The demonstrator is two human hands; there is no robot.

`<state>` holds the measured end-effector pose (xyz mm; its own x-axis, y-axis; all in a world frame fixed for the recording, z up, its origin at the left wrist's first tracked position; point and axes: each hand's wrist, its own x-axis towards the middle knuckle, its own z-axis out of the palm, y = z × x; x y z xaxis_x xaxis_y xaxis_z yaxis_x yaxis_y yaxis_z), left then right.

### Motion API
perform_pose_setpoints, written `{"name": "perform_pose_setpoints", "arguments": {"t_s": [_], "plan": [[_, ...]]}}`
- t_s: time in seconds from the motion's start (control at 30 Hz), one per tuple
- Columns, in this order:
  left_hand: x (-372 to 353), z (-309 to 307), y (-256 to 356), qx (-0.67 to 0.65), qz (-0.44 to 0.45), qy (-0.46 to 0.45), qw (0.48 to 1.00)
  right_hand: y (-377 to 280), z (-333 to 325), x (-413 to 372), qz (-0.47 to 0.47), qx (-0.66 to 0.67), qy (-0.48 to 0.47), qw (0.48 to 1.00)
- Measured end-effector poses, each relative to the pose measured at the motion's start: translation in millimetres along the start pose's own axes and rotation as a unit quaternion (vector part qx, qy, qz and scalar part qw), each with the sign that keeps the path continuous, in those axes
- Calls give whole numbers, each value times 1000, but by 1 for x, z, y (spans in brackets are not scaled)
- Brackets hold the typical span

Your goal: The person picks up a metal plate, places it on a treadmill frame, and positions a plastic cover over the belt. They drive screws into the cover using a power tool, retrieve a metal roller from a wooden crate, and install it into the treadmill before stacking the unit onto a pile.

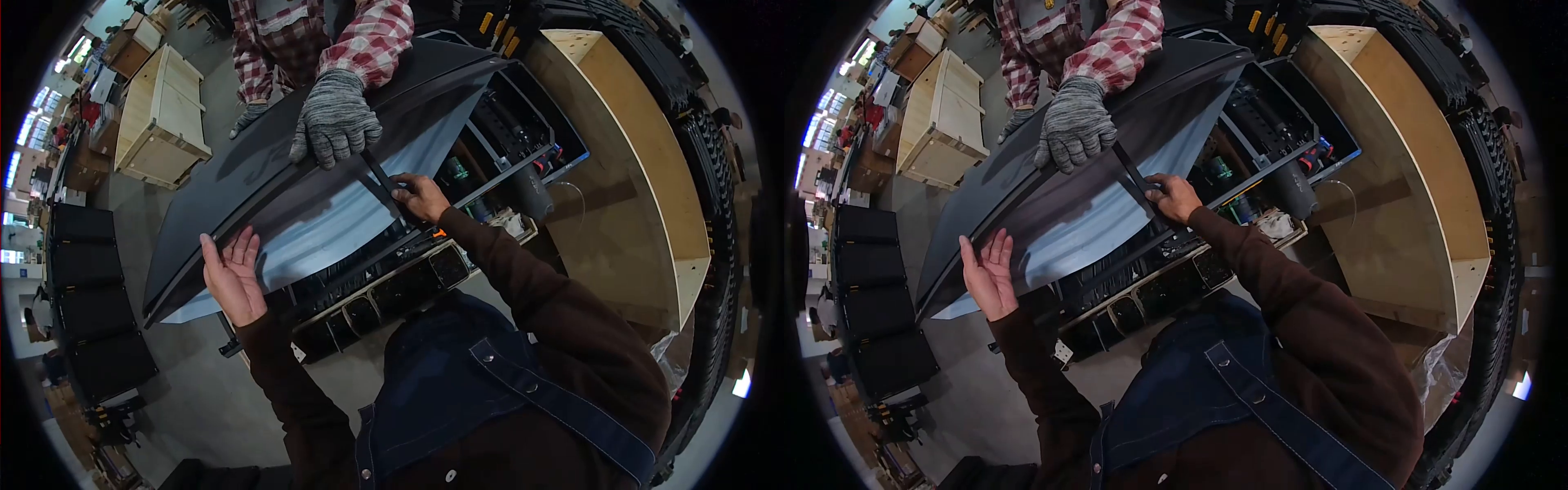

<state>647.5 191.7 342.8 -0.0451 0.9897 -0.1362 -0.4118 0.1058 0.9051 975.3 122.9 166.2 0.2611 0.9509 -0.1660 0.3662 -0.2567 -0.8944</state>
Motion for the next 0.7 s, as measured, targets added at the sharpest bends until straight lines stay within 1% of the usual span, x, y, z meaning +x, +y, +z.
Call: {"name": "perform_pose_setpoints", "arguments": {"t_s": [0.07, 0.13, 0.2, 0.23, 0.3, 0.33, 0.4, 0.43, 0.47, 0.5, 0.53, 0.63, 0.67, 0.7], "plan": [[3, -5, 1, 5, -4, 11, 1000, 3, 2, -1, -11, 0, 5, 1000], [3, -3, -1, 7, 0, 24, 1000, -6, -2, 0, -29, 0, 7, 1000], [2, 2, -5, 11, 11, 81, 997, -16, -6, -3, -21, -98, -3, 995], [1, 2, -9, 14, 18, 81, 996, -12, -8, -3, -27, -93, -4, 995], [-2, -4, -18, -9, -1, 119, 993, 1, -19, -1, -85, -93, -18, 992], [-6, -9, -26, -3, -14, 132, 991, -13, -40, -5, -5, -96, -67, 993], [-17, -29, -51, -28, -60, 133, 989, -5, -81, -15, -31, 65, -61, 996], [-22, -48, -70, -50, -77, 115, 989, -15, -115, -21, 42, 184, -92, 978], [-29, -54, -84, -48, -87, 131, 986, -21, -144, -27, 118, 297, -123, 940], [-38, -58, -98, -49, -96, 149, 983, -11, -157, -33, 113, 407, -54, 905], [-43, -62, -109, -54, -123, 180, 975, -2, -168, -36, 106, 507, 15, 855], [-60, -63, -136, -87, -124, 207, 967, 25, -186, -25, 151, 398, 204, 882], [-60, -80, -150, -106, -126, 191, 968, 40, -187, -19, 155, 394, 197, 884], [-63, -81, -155, -107, -127, 198, 966, 41, -187, -17, 130, 327, 197, 915]]}}
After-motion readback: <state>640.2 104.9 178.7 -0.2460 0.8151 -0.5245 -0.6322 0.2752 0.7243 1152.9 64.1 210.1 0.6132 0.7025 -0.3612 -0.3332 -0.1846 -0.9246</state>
